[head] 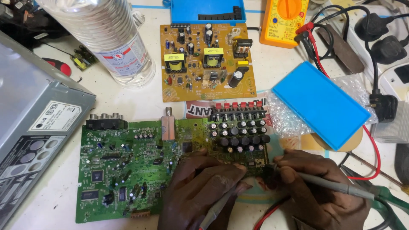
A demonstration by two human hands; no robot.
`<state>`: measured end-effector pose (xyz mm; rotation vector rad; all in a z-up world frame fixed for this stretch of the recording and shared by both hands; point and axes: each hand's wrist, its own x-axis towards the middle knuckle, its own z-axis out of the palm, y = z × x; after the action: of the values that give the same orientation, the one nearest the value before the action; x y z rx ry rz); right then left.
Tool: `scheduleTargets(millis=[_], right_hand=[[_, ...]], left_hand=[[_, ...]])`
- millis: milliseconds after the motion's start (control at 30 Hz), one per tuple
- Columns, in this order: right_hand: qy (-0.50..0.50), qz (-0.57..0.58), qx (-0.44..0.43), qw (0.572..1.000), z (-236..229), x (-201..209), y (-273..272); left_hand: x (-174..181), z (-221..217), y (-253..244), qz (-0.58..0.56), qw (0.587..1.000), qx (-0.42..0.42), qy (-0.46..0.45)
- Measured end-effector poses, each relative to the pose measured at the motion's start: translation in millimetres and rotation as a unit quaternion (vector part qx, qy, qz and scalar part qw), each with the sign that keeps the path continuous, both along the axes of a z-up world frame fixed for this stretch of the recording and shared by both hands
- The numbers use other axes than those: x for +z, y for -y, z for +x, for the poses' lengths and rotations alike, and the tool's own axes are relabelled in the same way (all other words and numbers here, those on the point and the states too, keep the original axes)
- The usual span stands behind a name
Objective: The person uses a multimeter to test a green circuit board, touching various points with the probes. They then pick up a soldering iron and appear to prepare for soldering.
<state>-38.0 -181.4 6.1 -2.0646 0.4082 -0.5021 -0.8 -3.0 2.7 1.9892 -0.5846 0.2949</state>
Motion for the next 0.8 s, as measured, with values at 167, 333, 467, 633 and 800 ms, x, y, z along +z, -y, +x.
scheduleTargets(millis=[167,333,467,633,800], right_hand=[[-0.001,-0.01,-0.006,1.0,-0.2,-0.3,-1.3],[-0.009,-0.007,-0.003,1.0,-0.7,0.7,-0.2],[-0.002,-0.002,-0.014,1.0,0.5,1.7,-3.9],[0.004,-0.008,-0.006,1.0,0.2,-5.0,1.7],[0.048,-0.017,0.073,0.996,-1.7,-16.7,17.9]], left_hand=[[-1.6,-0.3,-0.3,-0.005,1.0,0.003,-0.004],[1.6,-0.4,2.3,-0.016,1.0,0.017,0.004],[0.2,-0.4,0.0,-0.006,1.0,0.005,-0.005],[-0.9,-0.9,-2.9,0.004,1.0,-0.01,-0.025],[1.9,0.5,4.5,-0.028,0.999,0.022,0.038]])
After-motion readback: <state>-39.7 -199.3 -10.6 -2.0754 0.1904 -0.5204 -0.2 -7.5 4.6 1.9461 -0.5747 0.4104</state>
